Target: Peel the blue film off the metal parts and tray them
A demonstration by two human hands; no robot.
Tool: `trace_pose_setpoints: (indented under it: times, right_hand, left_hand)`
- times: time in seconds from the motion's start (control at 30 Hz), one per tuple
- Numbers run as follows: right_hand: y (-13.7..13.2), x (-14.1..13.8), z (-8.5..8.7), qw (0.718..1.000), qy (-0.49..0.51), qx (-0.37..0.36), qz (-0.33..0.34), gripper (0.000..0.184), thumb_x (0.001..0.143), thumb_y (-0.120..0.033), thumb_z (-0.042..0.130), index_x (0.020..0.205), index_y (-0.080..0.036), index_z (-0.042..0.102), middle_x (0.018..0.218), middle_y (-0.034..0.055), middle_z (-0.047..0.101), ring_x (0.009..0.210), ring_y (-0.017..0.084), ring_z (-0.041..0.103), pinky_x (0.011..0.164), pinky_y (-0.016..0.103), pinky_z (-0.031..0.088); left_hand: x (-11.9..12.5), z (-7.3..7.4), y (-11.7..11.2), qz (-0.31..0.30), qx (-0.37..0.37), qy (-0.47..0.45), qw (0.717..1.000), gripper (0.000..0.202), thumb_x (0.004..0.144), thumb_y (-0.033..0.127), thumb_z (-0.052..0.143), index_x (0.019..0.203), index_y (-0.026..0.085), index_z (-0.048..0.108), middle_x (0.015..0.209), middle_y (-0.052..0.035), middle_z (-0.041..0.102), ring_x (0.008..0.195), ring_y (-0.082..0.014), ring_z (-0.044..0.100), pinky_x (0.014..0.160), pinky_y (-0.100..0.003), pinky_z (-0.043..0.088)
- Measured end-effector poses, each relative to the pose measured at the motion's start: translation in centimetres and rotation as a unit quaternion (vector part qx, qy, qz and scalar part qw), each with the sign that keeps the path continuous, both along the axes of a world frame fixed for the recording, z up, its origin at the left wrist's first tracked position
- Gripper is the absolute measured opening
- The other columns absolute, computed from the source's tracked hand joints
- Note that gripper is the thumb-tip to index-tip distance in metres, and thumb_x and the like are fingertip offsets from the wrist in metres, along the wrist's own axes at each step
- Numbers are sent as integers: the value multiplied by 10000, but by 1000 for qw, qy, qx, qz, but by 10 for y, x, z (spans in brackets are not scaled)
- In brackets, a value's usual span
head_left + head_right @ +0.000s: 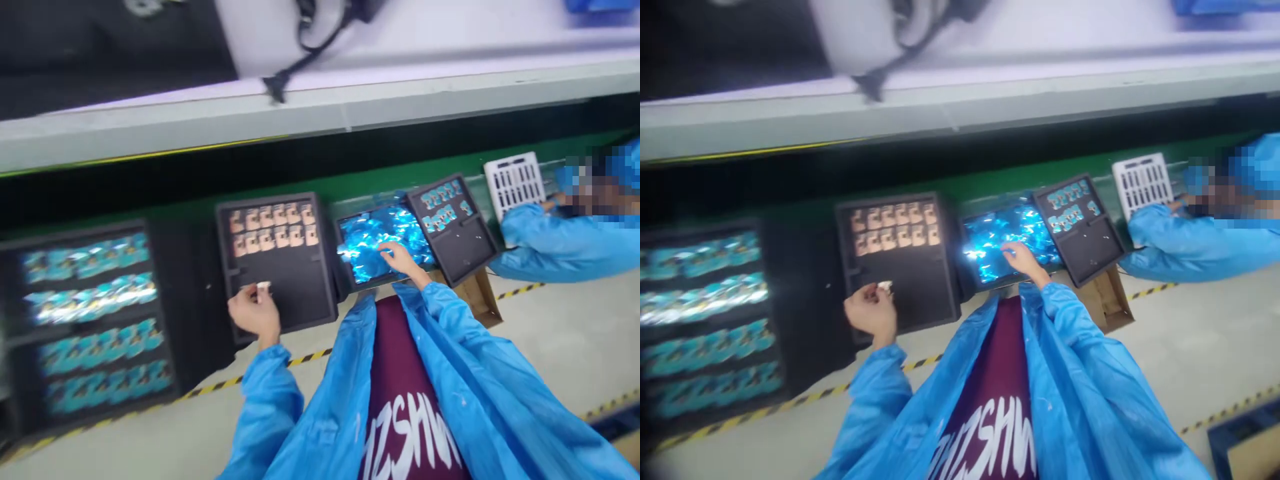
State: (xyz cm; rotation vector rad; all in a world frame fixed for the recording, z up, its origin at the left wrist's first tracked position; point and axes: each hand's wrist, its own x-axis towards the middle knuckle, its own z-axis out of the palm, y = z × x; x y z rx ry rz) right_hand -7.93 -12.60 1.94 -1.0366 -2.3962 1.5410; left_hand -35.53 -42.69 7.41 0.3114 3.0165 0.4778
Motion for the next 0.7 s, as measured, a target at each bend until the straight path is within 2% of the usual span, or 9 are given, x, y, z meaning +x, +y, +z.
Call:
trace_pose_setpoints:
  times: [0.1,0.2,0.27,0.37,0.43,0.53,0.6,0.7]
  right_hand:
    - [15,7,-7,1000,11,-29,-5,252,1007,-215,616,1167,-243,809,1361,65,785,1302,226,717,1168,412,562]
    - [25,21,-6,999,20,-44,-10,298,1063,-251,558,1233,-249,802,1496,76,717,1297,216,719,1088,399,615]
    - [30,32,-4,999,18,-45,-11,293,1074,-252,549,1206,-252,811,1517,75,701,1248,210,735,1042,389,638]
    - [41,49,0,999,2,-18,-32,255,1064,-231,575,1132,-249,820,1458,68,728,1311,228,702,1148,403,584]
    - [53,63,2,997,-20,15,-78,316,1088,-228,514,1247,-229,787,1488,105,693,1387,260,652,1226,444,523]
    - [84,82,2,983,-72,63,-156,490,1098,-184,389,1537,-164,608,1621,186,558,1438,311,605,1242,515,500]
    - [110,91,0,977,-139,127,-103,580,1071,-140,405,1644,-164,490,1684,174,500,1484,302,566,1244,492,502]
    - [148,92,-5,952,-215,207,66,653,1018,-94,517,1661,-198,475,1656,138,545,1478,277,563,1222,422,514]
  left_hand:
    - [12,0,20,-40,40,28,998,248,926,241,582,1123,194,725,1052,-99,698,1080,-363,670,1059,-535,535]
    - [39,8,49,-115,80,33,990,280,949,282,561,1124,174,751,1046,-119,730,1067,-356,686,1034,-512,544]
    - [62,15,71,-158,98,21,982,311,976,309,533,1131,158,756,1062,-137,749,1028,-333,691,988,-478,555]
    - [98,23,101,-228,128,-12,965,319,1028,339,511,1131,174,763,1108,-131,777,1030,-298,698,974,-430,554]
    - [120,28,116,-271,148,-33,951,306,1053,343,513,1121,190,770,1122,-117,790,1049,-281,707,989,-410,547]
    - [144,34,130,-305,167,-60,936,292,1072,329,515,1103,204,777,1096,-104,800,1020,-265,725,958,-392,554]
    - [155,37,135,-317,173,-80,929,284,1077,320,519,1099,213,781,1081,-96,804,1002,-262,734,939,-389,562]
    - [165,41,139,-327,177,-105,922,285,1088,309,512,1113,220,782,1084,-91,807,1019,-262,744,926,-386,573]
